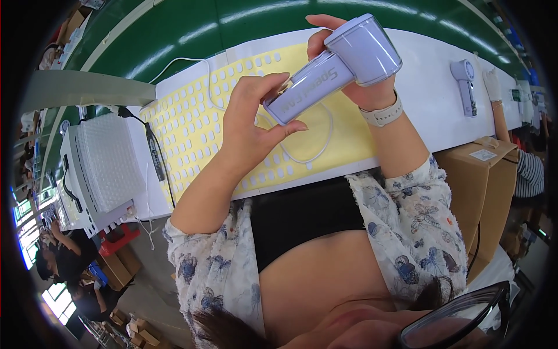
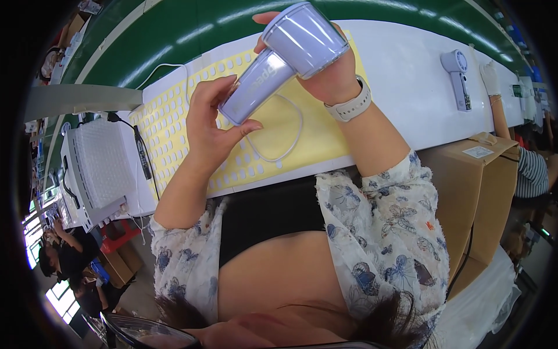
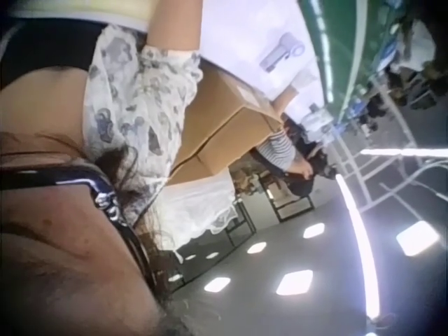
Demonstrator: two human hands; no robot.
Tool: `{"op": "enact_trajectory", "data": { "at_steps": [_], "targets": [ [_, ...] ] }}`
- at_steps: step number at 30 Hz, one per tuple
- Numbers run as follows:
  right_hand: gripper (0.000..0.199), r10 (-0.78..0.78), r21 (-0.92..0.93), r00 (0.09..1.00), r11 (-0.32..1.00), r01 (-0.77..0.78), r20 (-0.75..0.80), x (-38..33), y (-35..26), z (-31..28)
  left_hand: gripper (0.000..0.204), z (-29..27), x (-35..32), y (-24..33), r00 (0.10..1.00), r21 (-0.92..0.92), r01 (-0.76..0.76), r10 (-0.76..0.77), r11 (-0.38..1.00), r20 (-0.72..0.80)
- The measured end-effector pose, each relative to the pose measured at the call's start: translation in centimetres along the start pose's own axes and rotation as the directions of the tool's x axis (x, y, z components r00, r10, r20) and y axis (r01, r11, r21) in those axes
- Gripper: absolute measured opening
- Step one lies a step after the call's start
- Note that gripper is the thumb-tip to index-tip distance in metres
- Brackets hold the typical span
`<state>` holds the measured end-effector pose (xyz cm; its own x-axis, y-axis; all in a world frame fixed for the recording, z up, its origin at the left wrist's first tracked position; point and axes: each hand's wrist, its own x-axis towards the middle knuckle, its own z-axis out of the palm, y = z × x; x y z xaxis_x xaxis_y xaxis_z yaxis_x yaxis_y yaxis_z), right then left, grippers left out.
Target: The person assembles handheld fans by hand at a factory workbench, putting together fan housings, electronic circuits, and charging cables, then inspecting the completed fans.
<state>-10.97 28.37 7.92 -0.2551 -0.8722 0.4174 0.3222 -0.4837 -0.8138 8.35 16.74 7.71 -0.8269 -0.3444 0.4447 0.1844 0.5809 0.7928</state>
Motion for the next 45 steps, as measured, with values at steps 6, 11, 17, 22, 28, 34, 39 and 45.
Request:
{"op": "enact_trajectory", "data": {
  "at_steps": [6, 11, 17, 22, 28, 34, 39, 45],
  "targets": [
    [0.058, 0.044, 0.094, 0.987, 0.995, -0.029, -0.153, 0.5, -0.1, 1.3, 0.091, 0.0, -0.2, 0.2, 0.969, -0.322, 0.224, -0.176, 0.920, 0.172],
    [0.057, 0.007, 0.034, 0.918, 0.999, 0.007, -0.397, 0.2, 1.8, 1.0, 0.106, 0.3, -0.3, 0.3, 0.890, -0.518, 0.437, -0.270, 0.736, 0.368],
    [0.059, 0.019, -0.002, 0.926, 1.000, -0.021, -0.378, -0.6, 2.2, 0.5, 0.122, 0.7, -0.6, -0.2, 0.844, -0.524, 0.492, -0.231, 0.695, 0.485],
    [0.064, 0.089, -0.031, 0.896, 0.993, -0.114, -0.435, -0.9, 2.3, 0.2, 0.118, 0.7, -0.7, -0.3, 0.800, -0.527, 0.538, -0.202, 0.658, 0.564],
    [0.066, 0.140, -0.116, 0.881, 0.970, -0.214, -0.452, -1.0, 2.4, 0.3, 0.115, 0.9, -0.3, 0.0, 0.784, -0.569, 0.568, -0.180, 0.595, 0.595],
    [0.061, 0.099, -0.218, 0.920, 0.957, -0.193, -0.380, -1.2, 2.0, 0.3, 0.101, 1.0, 0.1, 0.2, 0.783, -0.703, 0.596, -0.084, 0.387, 0.617],
    [0.070, 0.230, -0.317, 0.886, 0.873, -0.370, -0.402, 0.4, -1.8, 5.0, 0.087, 0.6, -0.3, 0.0, 0.810, -0.747, 0.560, -0.047, 0.359, 0.585],
    [0.057, 0.043, -0.442, 0.941, 0.875, -0.198, -0.336, -1.0, 1.9, 0.5, 0.072, 1.1, 0.5, -0.5, 0.763, -0.580, 0.619, -0.231, 0.529, 0.604]
  ]
}}
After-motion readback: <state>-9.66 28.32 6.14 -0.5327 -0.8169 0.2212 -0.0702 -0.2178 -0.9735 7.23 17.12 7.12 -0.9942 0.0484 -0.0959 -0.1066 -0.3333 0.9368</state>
